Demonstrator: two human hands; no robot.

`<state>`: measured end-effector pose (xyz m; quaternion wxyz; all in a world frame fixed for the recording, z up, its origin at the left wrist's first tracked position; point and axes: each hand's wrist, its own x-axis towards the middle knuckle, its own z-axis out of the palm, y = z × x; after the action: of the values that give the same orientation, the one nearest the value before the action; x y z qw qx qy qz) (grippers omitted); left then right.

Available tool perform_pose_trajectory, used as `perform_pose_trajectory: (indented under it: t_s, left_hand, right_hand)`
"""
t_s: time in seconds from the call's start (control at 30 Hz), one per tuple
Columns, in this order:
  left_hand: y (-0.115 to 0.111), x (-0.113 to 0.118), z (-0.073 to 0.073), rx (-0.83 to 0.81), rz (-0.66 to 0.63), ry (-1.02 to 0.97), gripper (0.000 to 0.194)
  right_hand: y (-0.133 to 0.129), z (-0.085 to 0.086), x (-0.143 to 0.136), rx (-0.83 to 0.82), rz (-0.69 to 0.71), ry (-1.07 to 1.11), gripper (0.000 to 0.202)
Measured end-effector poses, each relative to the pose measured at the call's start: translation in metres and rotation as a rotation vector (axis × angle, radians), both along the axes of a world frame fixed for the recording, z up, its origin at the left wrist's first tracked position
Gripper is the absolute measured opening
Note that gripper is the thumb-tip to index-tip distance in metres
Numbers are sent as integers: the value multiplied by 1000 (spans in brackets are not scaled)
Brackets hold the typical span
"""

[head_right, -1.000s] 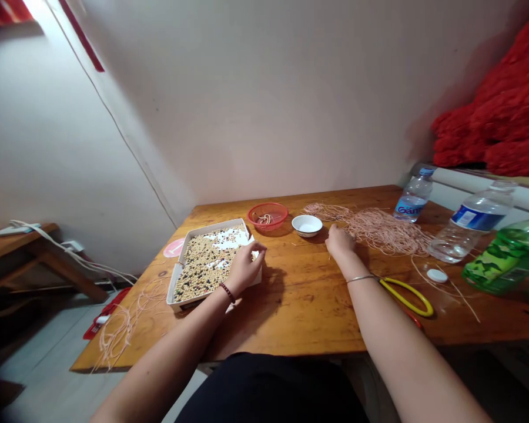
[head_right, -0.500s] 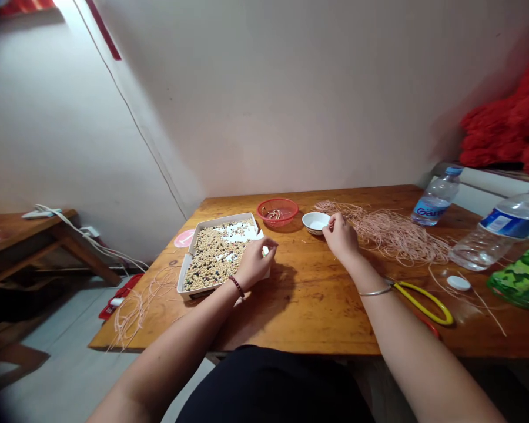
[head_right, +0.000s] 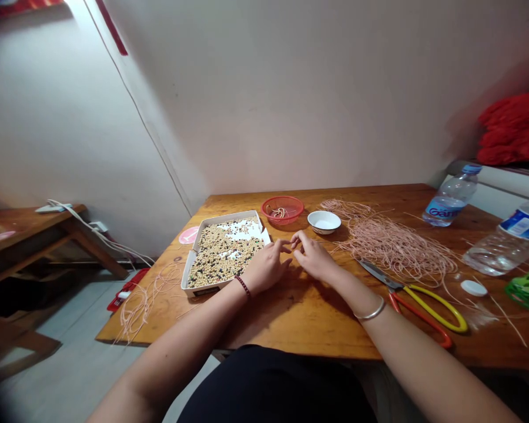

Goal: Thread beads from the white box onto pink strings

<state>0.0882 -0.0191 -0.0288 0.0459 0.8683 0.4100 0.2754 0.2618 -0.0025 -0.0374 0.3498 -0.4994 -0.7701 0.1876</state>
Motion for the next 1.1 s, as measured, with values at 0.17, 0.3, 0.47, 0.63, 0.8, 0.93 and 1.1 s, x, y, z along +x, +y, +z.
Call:
perform_pose_trajectory:
  t_s: [0.17,0.3,0.47,0.63,0.8,0.93,1.1]
  left_hand:
    - [2,-1,-2,53,-36,89,27]
    - [3,-2,-1,99,-78,200,30]
    - [1,-1,1,109,-58,326,22]
    - [2,0,-1,99,-42,408,20]
    - [4,-1,-2,92,-54,428,16]
    - [3,-1,-1,92,-46,396,17]
    - [0,0,0,108,-24,351,23]
  right_hand:
    - [-10,-2,-7,55,-15,-199,28]
    - [-13,0,-9,75,-22,-265,32]
    - [-16,4,-9,80,11,-367,30]
    - [-18,3,-9,102,14,-467,28]
    - [-20,3,-9,136,25,-486,30]
    - [-20,5,-7,158,32,-480,34]
    - [-20,8,-6,178,30,-422,32]
